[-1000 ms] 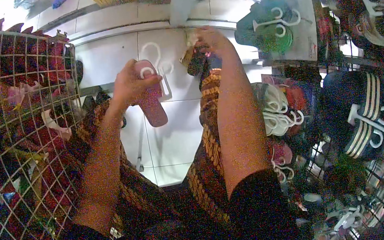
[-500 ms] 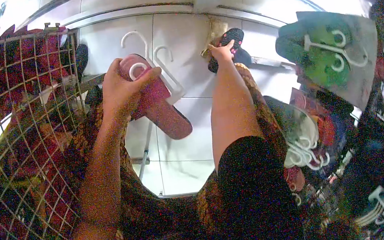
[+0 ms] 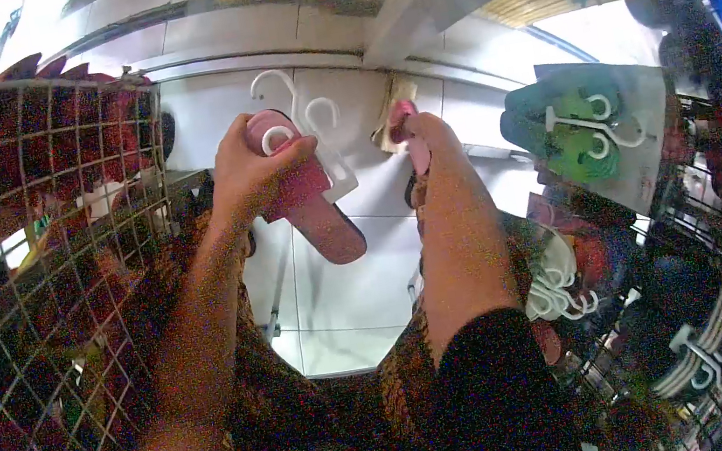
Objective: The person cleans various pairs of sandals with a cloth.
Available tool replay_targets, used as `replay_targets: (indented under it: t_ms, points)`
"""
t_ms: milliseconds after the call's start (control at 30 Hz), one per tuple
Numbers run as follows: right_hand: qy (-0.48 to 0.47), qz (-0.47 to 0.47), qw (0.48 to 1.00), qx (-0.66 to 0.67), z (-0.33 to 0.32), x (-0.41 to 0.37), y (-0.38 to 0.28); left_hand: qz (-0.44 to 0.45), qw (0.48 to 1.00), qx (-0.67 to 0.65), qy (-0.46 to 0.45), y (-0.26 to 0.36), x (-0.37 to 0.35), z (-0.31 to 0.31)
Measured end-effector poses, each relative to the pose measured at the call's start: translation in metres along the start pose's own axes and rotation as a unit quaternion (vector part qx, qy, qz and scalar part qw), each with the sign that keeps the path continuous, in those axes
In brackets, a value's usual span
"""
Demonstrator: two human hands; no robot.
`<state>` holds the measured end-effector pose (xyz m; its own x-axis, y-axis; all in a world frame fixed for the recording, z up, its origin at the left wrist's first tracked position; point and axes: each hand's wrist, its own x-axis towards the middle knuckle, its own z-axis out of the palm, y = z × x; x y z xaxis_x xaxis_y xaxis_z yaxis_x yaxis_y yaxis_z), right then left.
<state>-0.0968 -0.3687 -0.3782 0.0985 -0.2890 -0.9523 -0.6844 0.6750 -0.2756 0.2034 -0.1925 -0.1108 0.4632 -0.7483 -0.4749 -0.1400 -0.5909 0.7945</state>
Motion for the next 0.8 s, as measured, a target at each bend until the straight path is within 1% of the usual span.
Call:
replay_targets:
  t_ms: [33,100,167,200,233,333,367,433,500,533,567,600,667,700,800]
  points:
    - [-0.086,0.016,0.996,-0.008,0.003,-0.011,-0.011,0.006,1.000,0.005,0.014,-0.001,0.000,-0.001]
    - [-0.157,-0.026,0.985,0.074,0.044,-0.134,-0.070,0.010,0.999,0.007,0.037,-0.006,-0.006,0.003]
    - [-0.173,-0.110,0.965,0.162,0.064,-0.192,-0.083,0.020,0.999,-0.019,0.028,-0.001,-0.017,0.001]
    - [-0.185,-0.159,0.947,0.207,0.076,-0.216,-0.088,0.032,0.999,-0.028,0.026,0.004,-0.021,-0.002]
    - [-0.163,-0.188,0.914,0.320,0.091,-0.241,-0.090,0.061,0.996,-0.003,0.072,0.007,-0.028,-0.002]
    - [-0.087,-0.323,0.917,0.217,0.092,-0.307,-0.081,0.063,0.995,-0.076,0.003,0.011,-0.036,-0.005]
    - [-0.086,-0.330,0.904,0.258,0.094,-0.319,-0.074,0.079,0.993,-0.092,-0.007,0.012,-0.042,-0.006]
    - [-0.090,-0.344,0.869,0.345,0.101,-0.334,-0.065,0.105,0.991,-0.086,0.017,0.015,-0.053,-0.005]
    - [-0.092,-0.334,0.845,0.407,0.115,-0.347,-0.057,0.129,0.988,-0.081,0.030,0.016,-0.058,-0.006]
    - [-0.095,-0.325,0.835,0.433,0.119,-0.351,-0.054,0.138,0.988,-0.053,0.042,0.017,-0.060,-0.006]
    - [-0.101,-0.361,0.833,0.407,0.121,-0.342,-0.046,0.143,0.988,-0.024,0.054,0.015,-0.062,-0.007]
    - [-0.097,-0.368,0.838,0.392,0.121,-0.324,-0.037,0.144,0.988,0.005,0.061,0.013,-0.067,-0.007]
    - [-0.086,-0.383,0.844,0.365,0.120,-0.291,-0.030,0.148,0.988,0.009,0.035,0.017,-0.077,-0.013]
    - [-0.074,-0.406,0.829,0.379,0.131,-0.290,-0.033,0.153,0.988,0.011,0.020,0.020,-0.078,-0.015]
    - [-0.087,-0.390,0.875,0.272,0.128,-0.281,-0.033,0.130,0.987,-0.097,-0.009,0.016,-0.067,-0.013]
